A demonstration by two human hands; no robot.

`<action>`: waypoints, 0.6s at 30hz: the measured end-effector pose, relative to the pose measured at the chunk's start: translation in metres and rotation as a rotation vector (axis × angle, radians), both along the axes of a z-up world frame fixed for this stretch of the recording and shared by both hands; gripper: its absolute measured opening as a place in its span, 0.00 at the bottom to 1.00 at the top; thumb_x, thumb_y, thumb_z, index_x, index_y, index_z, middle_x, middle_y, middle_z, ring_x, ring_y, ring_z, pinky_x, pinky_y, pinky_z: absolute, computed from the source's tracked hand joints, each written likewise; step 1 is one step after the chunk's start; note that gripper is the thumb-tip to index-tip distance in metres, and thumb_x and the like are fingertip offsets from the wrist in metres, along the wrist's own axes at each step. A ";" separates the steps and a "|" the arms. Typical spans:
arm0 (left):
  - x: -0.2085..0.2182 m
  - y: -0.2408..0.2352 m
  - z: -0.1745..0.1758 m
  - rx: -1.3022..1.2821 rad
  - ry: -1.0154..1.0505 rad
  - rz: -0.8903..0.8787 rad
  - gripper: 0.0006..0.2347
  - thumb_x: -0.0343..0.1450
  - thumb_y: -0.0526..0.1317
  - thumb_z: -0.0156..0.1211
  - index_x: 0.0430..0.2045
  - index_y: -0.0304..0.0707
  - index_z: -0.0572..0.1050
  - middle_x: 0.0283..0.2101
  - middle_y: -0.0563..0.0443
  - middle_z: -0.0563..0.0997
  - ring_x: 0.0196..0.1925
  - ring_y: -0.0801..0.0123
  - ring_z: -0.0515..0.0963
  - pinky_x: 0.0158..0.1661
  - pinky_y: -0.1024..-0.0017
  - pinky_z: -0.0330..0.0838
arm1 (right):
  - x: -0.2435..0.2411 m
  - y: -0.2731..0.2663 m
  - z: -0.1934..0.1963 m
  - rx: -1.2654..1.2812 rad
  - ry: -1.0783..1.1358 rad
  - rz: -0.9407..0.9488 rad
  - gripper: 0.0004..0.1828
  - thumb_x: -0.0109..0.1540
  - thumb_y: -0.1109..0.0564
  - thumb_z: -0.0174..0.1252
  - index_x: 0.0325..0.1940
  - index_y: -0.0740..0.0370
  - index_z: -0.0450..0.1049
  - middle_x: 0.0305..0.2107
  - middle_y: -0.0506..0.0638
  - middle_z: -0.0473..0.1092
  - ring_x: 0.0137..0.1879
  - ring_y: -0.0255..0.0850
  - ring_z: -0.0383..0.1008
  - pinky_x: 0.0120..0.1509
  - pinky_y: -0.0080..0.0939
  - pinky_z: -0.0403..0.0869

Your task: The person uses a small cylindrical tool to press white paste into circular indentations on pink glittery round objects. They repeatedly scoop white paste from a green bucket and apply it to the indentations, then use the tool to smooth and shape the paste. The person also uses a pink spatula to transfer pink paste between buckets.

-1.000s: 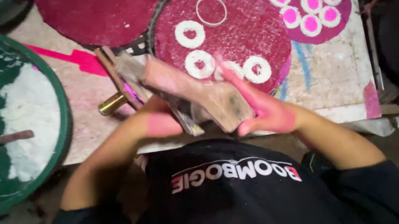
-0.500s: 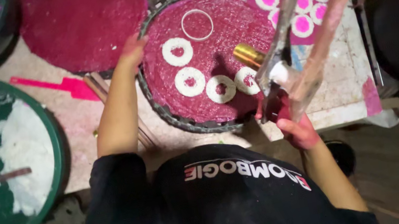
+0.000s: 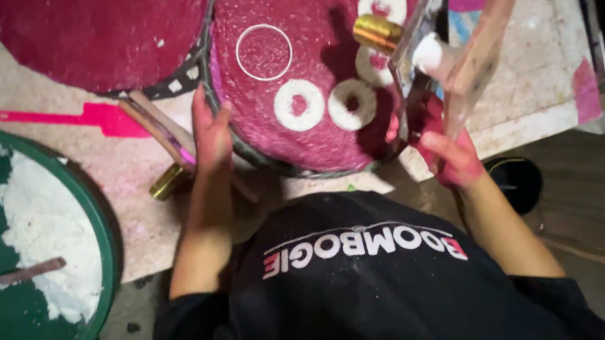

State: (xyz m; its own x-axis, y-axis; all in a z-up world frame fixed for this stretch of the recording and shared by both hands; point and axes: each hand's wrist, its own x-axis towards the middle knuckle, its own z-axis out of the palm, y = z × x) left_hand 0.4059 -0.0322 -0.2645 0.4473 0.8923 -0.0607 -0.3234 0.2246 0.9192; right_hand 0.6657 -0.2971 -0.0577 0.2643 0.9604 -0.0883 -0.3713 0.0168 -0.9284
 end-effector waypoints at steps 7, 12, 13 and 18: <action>0.001 -0.036 0.061 0.466 0.638 0.171 0.30 0.74 0.31 0.55 0.73 0.33 0.53 0.73 0.35 0.57 0.76 0.48 0.58 0.74 0.60 0.49 | -0.009 0.005 0.001 -0.013 -0.022 -0.005 0.39 0.64 0.47 0.62 0.71 0.71 0.58 0.55 0.59 0.67 0.61 0.48 0.70 0.70 0.50 0.68; 0.017 -0.038 0.103 1.031 1.001 0.049 0.15 0.69 0.42 0.69 0.51 0.53 0.81 0.68 0.45 0.65 0.71 0.47 0.58 0.69 0.42 0.44 | -0.014 0.001 -0.001 -0.048 0.020 -0.021 0.39 0.65 0.49 0.61 0.74 0.70 0.55 0.56 0.60 0.67 0.62 0.49 0.71 0.71 0.51 0.69; 0.022 -0.036 0.106 1.038 1.010 0.023 0.12 0.69 0.42 0.70 0.47 0.53 0.81 0.68 0.47 0.66 0.71 0.48 0.59 0.69 0.40 0.44 | -0.014 0.000 0.000 -0.042 0.025 -0.029 0.39 0.65 0.50 0.61 0.74 0.69 0.55 0.56 0.60 0.67 0.62 0.49 0.71 0.71 0.51 0.69; 0.031 -0.035 0.103 1.068 1.003 -0.064 0.06 0.71 0.39 0.69 0.40 0.52 0.83 0.66 0.54 0.71 0.72 0.52 0.63 0.71 0.38 0.43 | -0.018 0.002 0.001 -0.058 0.062 -0.032 0.42 0.64 0.49 0.62 0.76 0.66 0.51 0.56 0.60 0.67 0.62 0.49 0.71 0.70 0.51 0.69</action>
